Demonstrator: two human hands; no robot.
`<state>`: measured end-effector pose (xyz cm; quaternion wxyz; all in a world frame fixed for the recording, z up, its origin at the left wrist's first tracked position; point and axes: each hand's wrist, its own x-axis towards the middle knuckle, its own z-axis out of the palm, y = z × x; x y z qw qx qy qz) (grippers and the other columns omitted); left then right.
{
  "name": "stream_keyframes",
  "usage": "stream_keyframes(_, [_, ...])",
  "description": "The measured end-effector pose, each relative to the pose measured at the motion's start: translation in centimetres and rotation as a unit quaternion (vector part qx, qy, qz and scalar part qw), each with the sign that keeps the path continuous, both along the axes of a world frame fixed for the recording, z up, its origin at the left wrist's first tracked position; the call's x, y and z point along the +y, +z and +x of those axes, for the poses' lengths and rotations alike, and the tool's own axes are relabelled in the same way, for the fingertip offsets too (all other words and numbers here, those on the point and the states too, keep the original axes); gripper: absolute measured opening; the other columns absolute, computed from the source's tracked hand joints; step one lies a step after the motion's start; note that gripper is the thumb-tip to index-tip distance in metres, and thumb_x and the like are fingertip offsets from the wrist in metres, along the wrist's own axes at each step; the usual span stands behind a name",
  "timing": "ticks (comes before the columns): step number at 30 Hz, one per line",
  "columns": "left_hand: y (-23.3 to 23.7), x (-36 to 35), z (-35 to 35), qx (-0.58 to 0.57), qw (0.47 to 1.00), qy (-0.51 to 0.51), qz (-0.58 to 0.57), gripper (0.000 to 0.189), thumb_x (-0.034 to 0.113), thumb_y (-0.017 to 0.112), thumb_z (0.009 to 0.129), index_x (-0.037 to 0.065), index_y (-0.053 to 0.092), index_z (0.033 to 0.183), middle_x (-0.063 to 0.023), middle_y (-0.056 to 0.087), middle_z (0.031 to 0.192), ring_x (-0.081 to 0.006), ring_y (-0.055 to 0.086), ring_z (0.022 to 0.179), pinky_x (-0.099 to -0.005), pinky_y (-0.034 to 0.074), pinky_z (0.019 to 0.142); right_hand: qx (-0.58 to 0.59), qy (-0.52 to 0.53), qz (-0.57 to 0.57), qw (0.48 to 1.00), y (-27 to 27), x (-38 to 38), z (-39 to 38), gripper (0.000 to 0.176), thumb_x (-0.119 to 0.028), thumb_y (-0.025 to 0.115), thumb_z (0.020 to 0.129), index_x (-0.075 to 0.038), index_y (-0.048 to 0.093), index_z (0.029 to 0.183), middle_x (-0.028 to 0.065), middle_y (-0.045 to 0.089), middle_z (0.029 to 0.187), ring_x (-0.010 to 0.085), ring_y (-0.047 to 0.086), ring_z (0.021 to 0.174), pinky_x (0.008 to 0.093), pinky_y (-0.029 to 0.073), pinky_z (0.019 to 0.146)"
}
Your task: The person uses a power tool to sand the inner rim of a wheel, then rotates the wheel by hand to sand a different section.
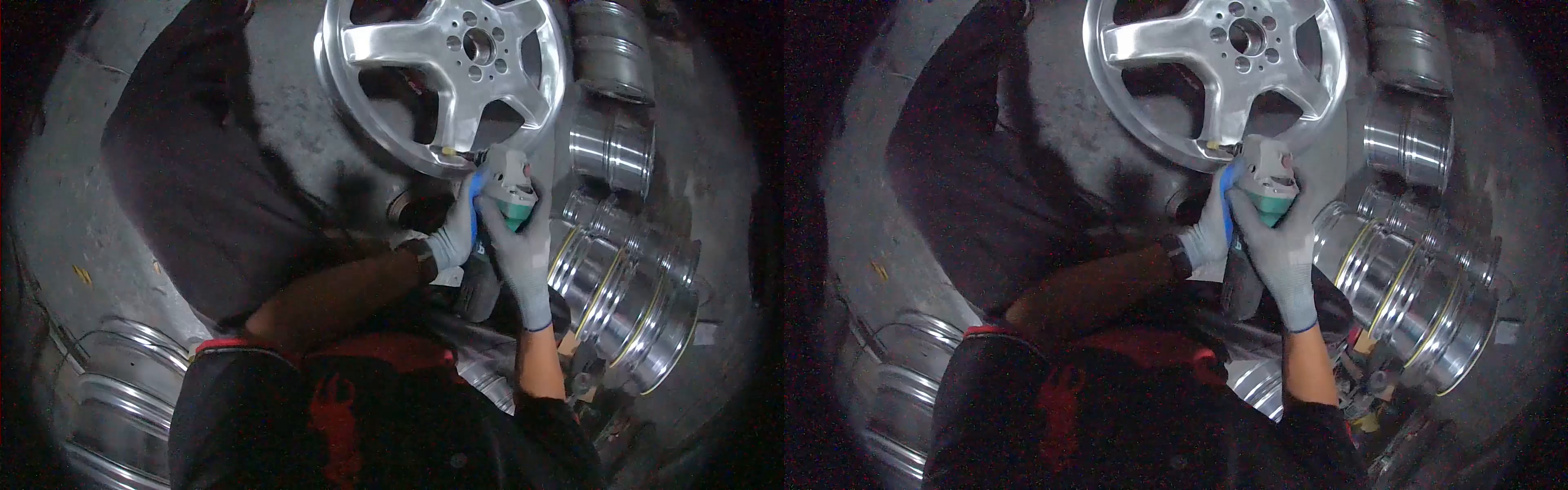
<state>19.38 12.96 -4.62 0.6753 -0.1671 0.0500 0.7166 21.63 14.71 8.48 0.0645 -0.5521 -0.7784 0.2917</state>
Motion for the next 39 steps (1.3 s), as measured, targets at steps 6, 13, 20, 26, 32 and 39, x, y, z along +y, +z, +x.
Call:
stream_keyframes(6, [2.4,-1.1,-0.4,0.012,1.0,-0.002,0.001,0.068,0.058,0.049,0.099,0.008,0.047,0.146,-0.0097,0.057,0.138,-0.0228,0.056,0.124,-0.0372,0.042,0.11,0.009,-0.02,-0.009,1.0,1.1,-0.7,0.7,0.08,-0.026,0.082,0.084,0.004,0.037,0.143,0.025,0.059,0.127,0.0276,0.062,0.114,0.0387,0.052,0.095])
stream_keyframes(13, [1.4,0.0,-2.6,-0.002,1.0,-0.009,-0.023,0.069,0.06,0.048,0.099,0.008,0.048,0.145,-0.0107,0.057,0.139,-0.0238,0.056,0.124,-0.038,0.041,0.11,0.013,0.026,0.023,0.999,-1.3,1.2,-0.4,0.08,-0.029,0.083,0.082,0.005,0.042,0.141,0.0252,0.061,0.125,0.0308,0.065,0.112,0.0408,0.053,0.093])
stream_keyframes(20, [-0.1,0.0,0.9,0.004,1.0,-0.004,0.03,0.068,0.059,0.04,0.102,0.006,0.043,0.146,-0.0135,0.056,0.139,-0.0263,0.057,0.126,-0.0414,0.044,0.11,-0.008,-0.017,-0.008,1.0,1.0,-0.2,0.1,0.077,-0.026,0.08,0.085,0.0,0.04,0.145,0.0195,0.059,0.13,0.0237,0.06,0.115,0.0363,0.05,0.097])
stream_keyframes(26, [1.0,0.7,2.4,0.395,0.914,0.055,0.076,0.049,0.031,0.043,0.107,0.004,0.041,0.148,-0.0154,0.05,0.144,-0.0252,0.05,0.132,-0.0396,0.037,0.115,0.129,-0.047,0.026,0.99,2.3,-0.4,4.5,0.084,-0.005,0.079,0.077,0.0,0.034,0.147,0.018,0.055,0.132,0.0247,0.06,0.115,0.0363,0.052,0.095])
stream_keyframes(32, [7.9,1.0,-6.8,0.653,0.708,0.134,0.236,0.035,0.024,0.051,0.105,0.001,0.054,0.132,-0.018,0.059,0.128,-0.0221,0.058,0.118,-0.0385,0.047,0.103,0.223,-0.095,-0.027,0.97,-0.6,0.4,9.2,0.078,-0.016,0.086,0.069,0.003,0.047,0.134,0.0119,0.065,0.122,0.0233,0.065,0.109,0.0407,0.052,0.098])
stream_keyframes(39, [4.2,-2.7,-3.6,0.478,0.853,-0.125,0.169,0.062,0.024,0.065,0.098,0.0,0.038,0.148,-0.013,0.05,0.145,-0.0198,0.048,0.133,-0.0342,0.037,0.114,0.179,0.101,-0.017,0.978,-2.5,-0.7,10.7,0.106,-0.025,0.096,0.06,0.001,0.037,0.144,0.0167,0.053,0.139,0.0283,0.055,0.127,0.0422,0.045,0.108])
